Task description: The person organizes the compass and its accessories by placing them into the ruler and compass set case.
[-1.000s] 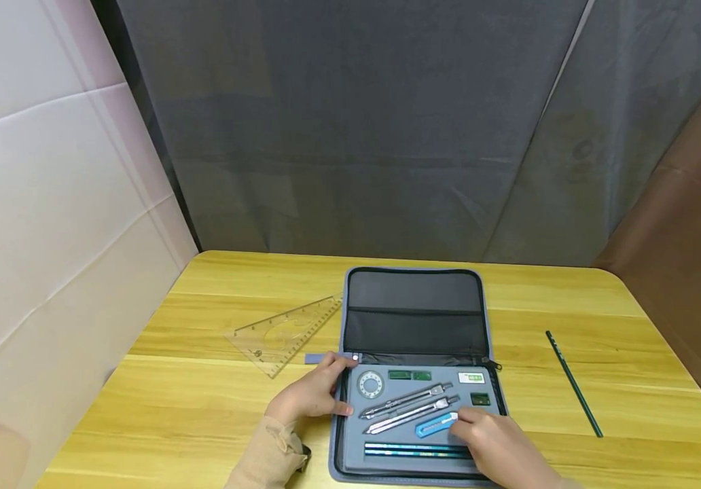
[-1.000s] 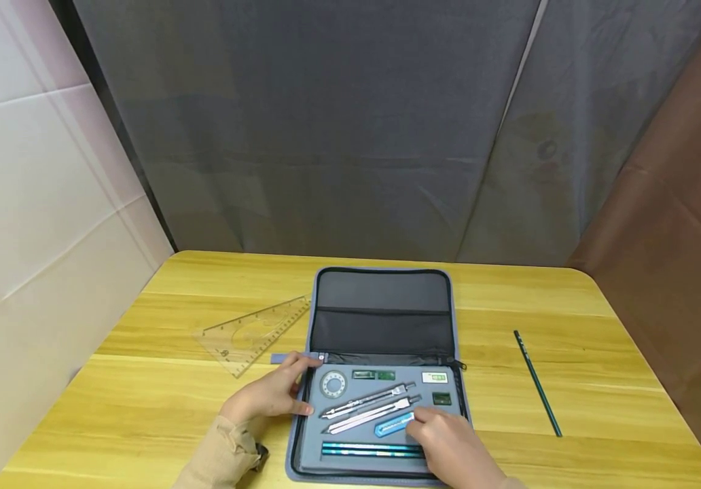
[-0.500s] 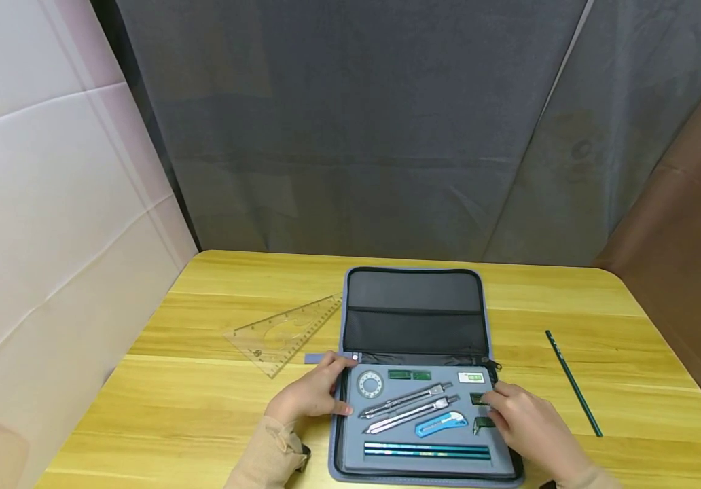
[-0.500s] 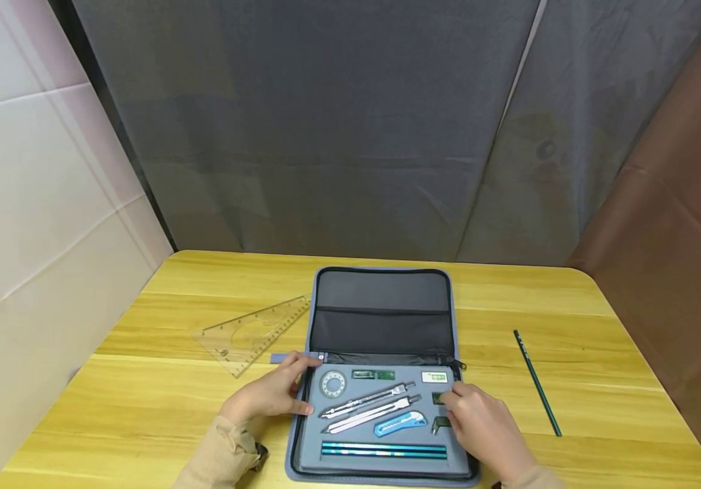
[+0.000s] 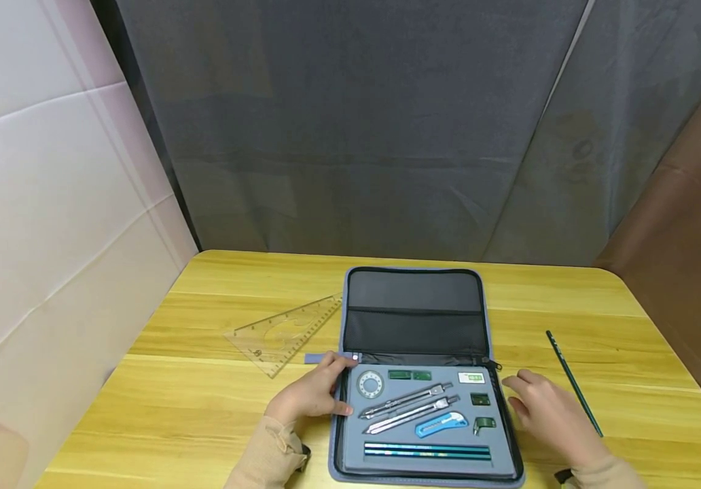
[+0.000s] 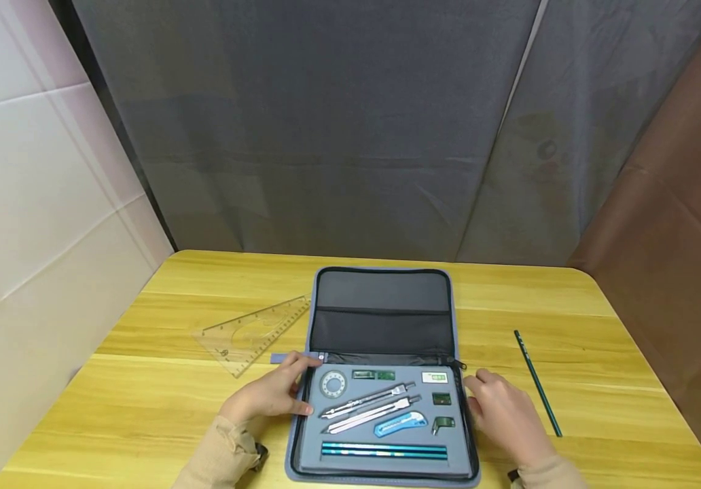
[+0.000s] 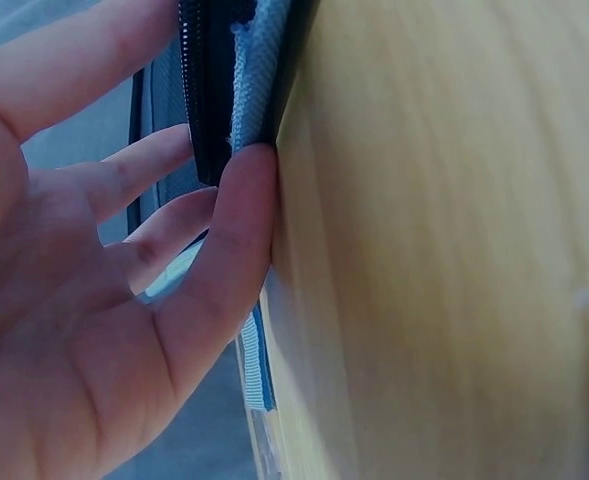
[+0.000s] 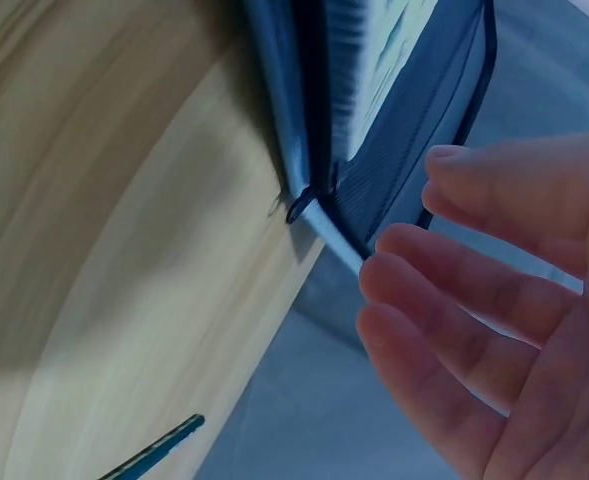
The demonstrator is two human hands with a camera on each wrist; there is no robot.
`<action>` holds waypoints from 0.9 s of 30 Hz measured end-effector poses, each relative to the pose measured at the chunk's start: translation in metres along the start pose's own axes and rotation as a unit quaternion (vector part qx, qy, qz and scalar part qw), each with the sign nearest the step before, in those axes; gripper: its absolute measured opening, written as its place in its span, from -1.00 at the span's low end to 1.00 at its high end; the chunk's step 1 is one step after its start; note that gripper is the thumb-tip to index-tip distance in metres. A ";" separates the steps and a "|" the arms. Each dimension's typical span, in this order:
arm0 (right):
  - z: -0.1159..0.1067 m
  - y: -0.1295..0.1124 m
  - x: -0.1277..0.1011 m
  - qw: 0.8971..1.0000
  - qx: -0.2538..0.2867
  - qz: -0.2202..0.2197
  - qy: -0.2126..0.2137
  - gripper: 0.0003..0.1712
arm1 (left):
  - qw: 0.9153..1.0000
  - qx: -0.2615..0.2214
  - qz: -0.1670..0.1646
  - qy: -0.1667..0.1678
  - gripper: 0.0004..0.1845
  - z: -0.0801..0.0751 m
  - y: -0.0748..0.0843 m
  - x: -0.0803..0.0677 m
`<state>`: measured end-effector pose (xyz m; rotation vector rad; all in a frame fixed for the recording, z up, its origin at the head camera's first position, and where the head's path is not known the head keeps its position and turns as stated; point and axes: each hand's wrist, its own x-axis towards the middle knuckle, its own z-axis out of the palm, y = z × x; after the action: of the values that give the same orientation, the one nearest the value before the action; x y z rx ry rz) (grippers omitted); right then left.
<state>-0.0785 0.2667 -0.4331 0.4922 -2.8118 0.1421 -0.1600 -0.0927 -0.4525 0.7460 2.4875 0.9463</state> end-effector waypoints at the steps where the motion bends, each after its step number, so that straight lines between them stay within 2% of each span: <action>1: 0.000 0.001 0.000 1.000 0.001 0.001 -0.003 -0.73 | 1.000 0.000 0.000 0.000 -0.27 0.000 0.000 0.000; 6: 0.000 0.010 0.000 1.000 0.005 0.022 -0.019 -0.75 | 1.000 -0.002 -0.004 0.001 -0.27 0.000 0.000 -0.001; 15: 0.002 0.026 -0.003 0.999 0.008 0.039 -0.023 -0.76 | 1.000 0.000 -0.004 -0.002 -0.27 0.000 0.001 0.000; 22: 0.002 0.036 -0.007 0.996 0.021 0.067 -0.047 -0.76 | 1.000 -0.002 -0.002 0.000 -0.27 -0.001 0.001 0.000; 27: 0.002 0.043 -0.010 0.996 0.030 0.080 -0.041 -0.75 | 1.000 -0.004 -0.001 0.000 -0.28 -0.001 0.001 0.000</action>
<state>-0.0850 0.3095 -0.4400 0.2925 -2.9341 0.2447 -0.1602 -0.0923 -0.4512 0.7418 2.4817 0.9561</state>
